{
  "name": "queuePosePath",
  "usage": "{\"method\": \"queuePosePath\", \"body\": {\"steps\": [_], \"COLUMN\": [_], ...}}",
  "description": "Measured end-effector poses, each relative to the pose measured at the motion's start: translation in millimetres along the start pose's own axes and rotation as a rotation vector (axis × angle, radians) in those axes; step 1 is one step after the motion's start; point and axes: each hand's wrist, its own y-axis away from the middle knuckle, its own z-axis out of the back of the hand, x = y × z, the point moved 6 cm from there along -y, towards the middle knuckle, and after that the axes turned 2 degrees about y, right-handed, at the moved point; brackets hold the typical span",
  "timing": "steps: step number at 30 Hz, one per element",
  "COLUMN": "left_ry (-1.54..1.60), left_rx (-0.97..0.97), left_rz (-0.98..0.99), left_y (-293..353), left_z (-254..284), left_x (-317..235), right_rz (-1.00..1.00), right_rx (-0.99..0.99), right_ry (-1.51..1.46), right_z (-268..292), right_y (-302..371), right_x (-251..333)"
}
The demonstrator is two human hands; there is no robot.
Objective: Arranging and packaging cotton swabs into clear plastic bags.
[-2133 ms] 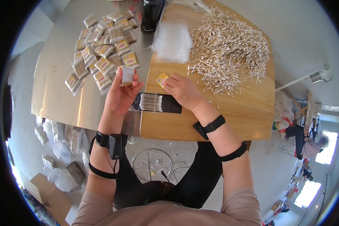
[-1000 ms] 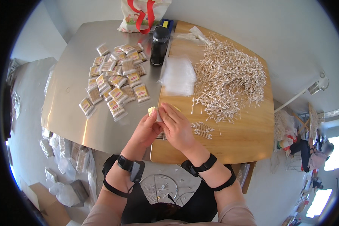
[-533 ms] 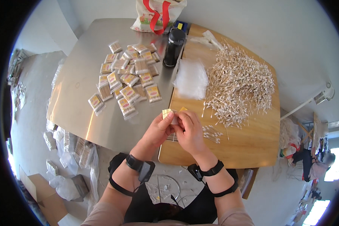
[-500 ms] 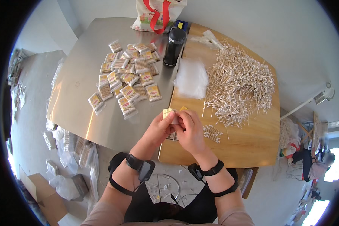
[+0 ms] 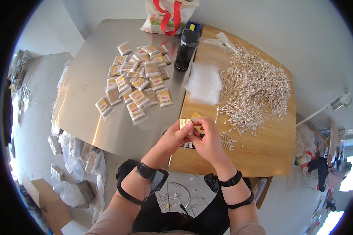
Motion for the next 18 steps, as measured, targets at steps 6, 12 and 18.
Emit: {"method": "queuePosePath", "body": {"steps": [6,12,18], "left_ry": [-0.08,-0.073,-0.059], "left_rx": [-0.004,-0.031,-0.044], "left_rz": [0.042,0.029,-0.027], "left_y": [1,4,0], "left_z": [-7,-12,-3], "left_x": [-1,-7,-8], "right_rz": [-0.033,0.071,0.024], "right_rx": [0.02,-0.004,-0.05], "right_ry": [-0.037,-0.023,-0.08], "right_z": [7,10,10], "right_y": [5,1,-10], "right_x": [-9,-4,0]}}
